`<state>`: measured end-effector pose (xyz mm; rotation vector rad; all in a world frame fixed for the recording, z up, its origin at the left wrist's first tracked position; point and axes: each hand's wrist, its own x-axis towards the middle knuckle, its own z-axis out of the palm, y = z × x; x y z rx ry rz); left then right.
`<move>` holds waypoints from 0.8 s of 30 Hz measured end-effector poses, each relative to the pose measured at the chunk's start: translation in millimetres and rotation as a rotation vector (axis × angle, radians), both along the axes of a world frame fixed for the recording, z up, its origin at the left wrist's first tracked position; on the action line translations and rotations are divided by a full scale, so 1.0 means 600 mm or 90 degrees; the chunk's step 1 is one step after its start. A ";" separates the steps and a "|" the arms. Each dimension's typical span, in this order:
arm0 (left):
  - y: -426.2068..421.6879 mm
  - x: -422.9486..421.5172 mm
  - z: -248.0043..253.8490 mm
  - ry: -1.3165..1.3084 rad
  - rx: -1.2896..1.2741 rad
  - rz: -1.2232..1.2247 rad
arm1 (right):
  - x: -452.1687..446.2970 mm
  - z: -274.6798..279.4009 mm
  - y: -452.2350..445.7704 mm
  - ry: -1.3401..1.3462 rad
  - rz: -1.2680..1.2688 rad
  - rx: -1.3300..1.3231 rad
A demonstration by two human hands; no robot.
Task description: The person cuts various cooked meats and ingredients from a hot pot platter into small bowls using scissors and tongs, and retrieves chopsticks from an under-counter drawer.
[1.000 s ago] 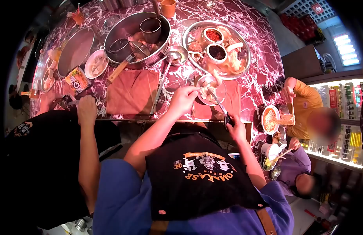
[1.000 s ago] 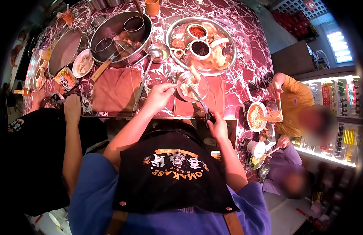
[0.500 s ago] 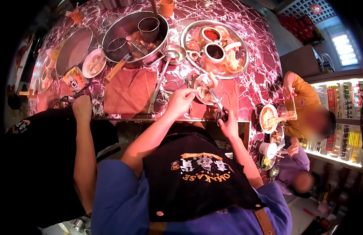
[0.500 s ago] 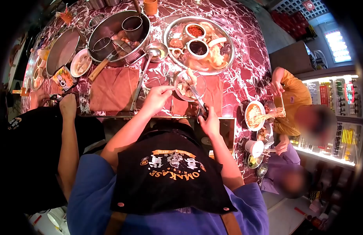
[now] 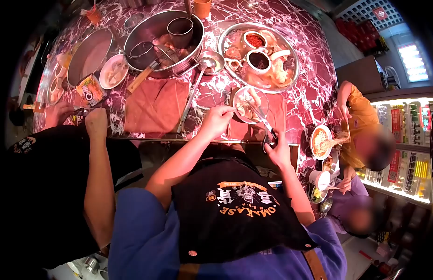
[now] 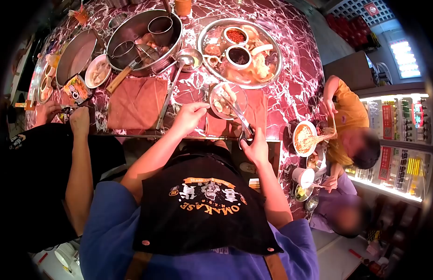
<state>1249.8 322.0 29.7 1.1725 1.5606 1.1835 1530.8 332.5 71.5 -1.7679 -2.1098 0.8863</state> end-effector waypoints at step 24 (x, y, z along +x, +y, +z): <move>0.001 -0.022 0.003 0.221 -0.032 -0.021 | 0.041 0.101 0.044 -0.141 0.107 0.020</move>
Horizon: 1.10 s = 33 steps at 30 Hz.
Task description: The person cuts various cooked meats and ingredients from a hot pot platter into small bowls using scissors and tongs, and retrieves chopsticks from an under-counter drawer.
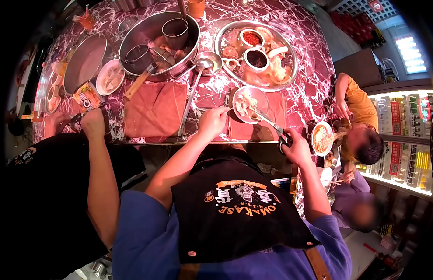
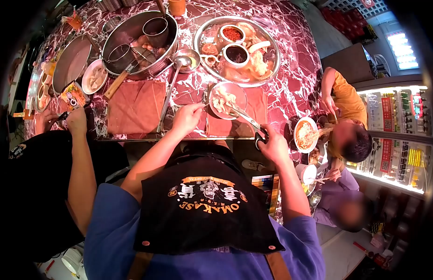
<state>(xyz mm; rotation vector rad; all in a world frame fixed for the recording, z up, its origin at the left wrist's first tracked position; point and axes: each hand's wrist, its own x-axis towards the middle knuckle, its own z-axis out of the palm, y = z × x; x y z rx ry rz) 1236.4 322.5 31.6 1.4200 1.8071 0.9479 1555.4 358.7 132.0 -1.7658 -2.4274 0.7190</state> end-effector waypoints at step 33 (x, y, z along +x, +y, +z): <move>0.047 0.007 0.047 0.341 0.051 -0.213 | -0.001 -0.037 0.094 0.244 -0.149 -0.423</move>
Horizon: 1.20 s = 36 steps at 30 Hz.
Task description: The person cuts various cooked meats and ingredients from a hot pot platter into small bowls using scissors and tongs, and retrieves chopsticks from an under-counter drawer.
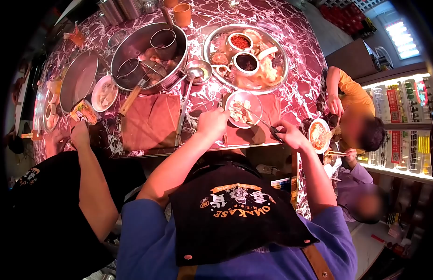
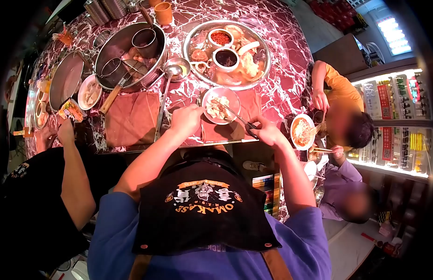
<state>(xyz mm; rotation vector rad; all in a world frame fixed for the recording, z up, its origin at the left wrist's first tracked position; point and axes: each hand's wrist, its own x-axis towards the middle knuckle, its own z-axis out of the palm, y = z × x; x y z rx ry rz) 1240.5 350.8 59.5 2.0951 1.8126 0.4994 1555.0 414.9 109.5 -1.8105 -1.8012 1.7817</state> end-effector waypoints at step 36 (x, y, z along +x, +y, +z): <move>-0.112 0.114 -0.130 -1.013 0.040 0.459 | 0.058 -0.021 0.053 0.279 0.108 -0.146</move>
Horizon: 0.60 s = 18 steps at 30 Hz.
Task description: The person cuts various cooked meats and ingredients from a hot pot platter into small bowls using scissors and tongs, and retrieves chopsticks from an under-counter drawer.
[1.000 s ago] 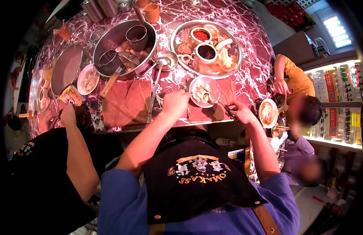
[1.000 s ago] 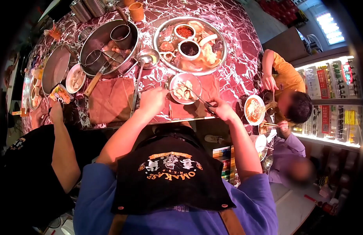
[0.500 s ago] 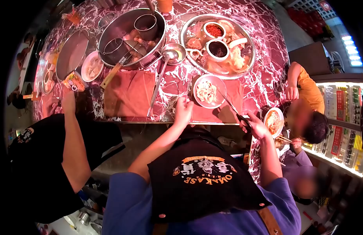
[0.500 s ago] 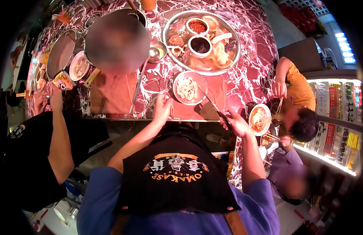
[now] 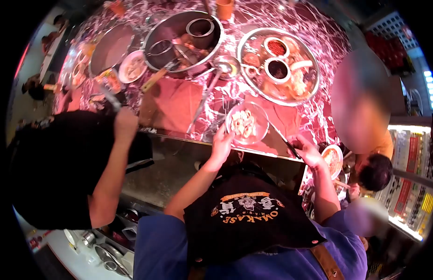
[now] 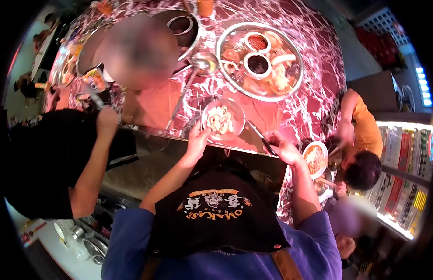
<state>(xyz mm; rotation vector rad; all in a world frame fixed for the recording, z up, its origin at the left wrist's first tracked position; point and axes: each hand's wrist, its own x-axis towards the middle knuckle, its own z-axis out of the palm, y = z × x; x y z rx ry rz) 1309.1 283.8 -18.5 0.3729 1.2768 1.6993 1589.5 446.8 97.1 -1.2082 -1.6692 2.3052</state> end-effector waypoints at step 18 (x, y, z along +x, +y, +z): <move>-0.745 -0.081 -0.017 -0.120 -0.093 0.340 | -0.494 0.049 -0.404 -0.077 0.950 0.128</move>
